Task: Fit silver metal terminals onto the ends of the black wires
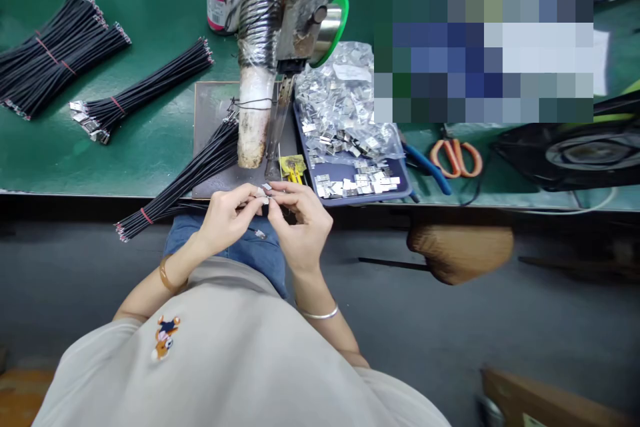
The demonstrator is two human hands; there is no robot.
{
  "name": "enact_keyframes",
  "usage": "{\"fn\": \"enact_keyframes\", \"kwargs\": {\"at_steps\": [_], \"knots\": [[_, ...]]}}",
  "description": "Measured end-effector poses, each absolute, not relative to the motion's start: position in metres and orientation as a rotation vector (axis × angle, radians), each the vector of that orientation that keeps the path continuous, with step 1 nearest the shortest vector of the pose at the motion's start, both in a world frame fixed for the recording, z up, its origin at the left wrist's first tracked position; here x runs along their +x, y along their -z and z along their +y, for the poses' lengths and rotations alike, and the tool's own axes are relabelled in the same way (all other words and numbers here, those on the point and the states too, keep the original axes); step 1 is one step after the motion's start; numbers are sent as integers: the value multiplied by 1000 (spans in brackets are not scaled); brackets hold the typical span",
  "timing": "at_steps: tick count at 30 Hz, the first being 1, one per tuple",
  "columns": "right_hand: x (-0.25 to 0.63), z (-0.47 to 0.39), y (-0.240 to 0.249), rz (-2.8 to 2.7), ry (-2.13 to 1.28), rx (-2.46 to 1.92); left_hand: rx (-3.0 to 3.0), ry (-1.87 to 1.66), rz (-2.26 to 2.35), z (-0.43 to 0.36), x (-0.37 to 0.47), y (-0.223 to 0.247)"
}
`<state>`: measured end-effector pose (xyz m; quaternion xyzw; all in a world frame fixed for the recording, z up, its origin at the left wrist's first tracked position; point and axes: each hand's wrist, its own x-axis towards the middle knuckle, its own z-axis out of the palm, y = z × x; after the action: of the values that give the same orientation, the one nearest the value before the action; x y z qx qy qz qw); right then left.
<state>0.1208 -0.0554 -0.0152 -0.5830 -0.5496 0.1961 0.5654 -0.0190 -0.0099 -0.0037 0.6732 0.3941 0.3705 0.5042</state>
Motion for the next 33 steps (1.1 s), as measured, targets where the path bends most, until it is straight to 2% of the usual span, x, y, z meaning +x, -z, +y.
{"fn": "enact_keyframes", "kwargs": {"at_steps": [6, 11, 16, 23, 30, 33], "knots": [[122, -53, 17, -1313, -430, -1371, 1271, -835, 909, -5, -19, 2], [126, -54, 11, -1331, -180, -1326, 1117, -806, 892, 0, -19, -1], [127, -56, 12, -1544, -41, -1224, 1084, -860, 891, 2, -13, -2], [127, -53, 20, -1358, -246, -1303, 1119, -938, 917, 7, -11, -2], [130, -50, 21, -1630, 66, -1223, 1143, -945, 960, 9, -10, -2], [130, -49, 24, -1622, 66, -1174, 1145, -964, 977, 8, -8, -3]]}}
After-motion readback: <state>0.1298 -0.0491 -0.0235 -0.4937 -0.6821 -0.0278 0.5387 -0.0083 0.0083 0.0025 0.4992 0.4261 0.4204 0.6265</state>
